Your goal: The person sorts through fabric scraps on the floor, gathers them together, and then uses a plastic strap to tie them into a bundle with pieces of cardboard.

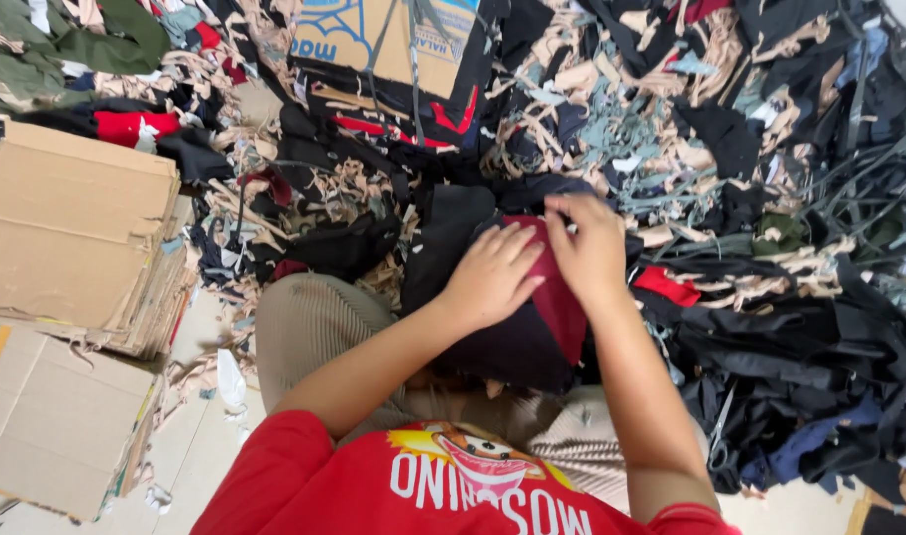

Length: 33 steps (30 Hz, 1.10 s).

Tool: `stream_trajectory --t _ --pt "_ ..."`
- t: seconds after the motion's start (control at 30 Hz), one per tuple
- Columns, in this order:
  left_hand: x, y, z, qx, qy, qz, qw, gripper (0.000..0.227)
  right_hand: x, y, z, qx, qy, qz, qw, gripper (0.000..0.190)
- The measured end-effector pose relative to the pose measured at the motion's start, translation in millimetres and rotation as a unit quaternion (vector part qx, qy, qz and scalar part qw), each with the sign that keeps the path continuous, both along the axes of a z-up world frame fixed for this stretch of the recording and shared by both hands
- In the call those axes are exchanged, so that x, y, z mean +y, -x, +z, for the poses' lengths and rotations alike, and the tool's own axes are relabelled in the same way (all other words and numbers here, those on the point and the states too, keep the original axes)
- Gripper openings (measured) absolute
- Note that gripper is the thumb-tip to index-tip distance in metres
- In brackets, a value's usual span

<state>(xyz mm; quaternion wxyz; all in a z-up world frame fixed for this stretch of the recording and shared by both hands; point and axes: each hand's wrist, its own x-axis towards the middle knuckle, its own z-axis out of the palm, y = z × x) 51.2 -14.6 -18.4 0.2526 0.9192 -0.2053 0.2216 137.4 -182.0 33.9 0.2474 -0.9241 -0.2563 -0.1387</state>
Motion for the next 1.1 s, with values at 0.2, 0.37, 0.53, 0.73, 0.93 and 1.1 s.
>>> stream_trajectory --t 0.2,0.37,0.53,0.73,0.93,1.1 --pt "-19 -6 -13 0.107 -0.055 -0.024 0.992 0.068 44 -201 -87 0.070 -0.009 -0.049 0.996 0.012" --pt "-9 -18 5 0.142 0.020 -0.031 0.989 0.053 90 -269 -99 0.032 0.070 -0.052 0.996 0.032" --pt "29 -99 11 0.028 0.081 -0.014 0.996 0.027 99 -293 -90 0.015 0.171 -0.090 0.981 0.016" --pt "83 -158 96 0.015 0.287 0.007 0.958 0.018 62 -256 61 0.151 -0.190 -0.033 0.970 0.008" --pt "80 -140 132 0.063 0.391 0.067 0.916 0.017 -14 -190 160 0.129 -0.320 0.091 0.934 0.010" --pt "54 -128 151 0.094 0.391 0.025 0.915 0.039 -43 -120 212 0.175 -0.329 0.077 0.925 0.006"
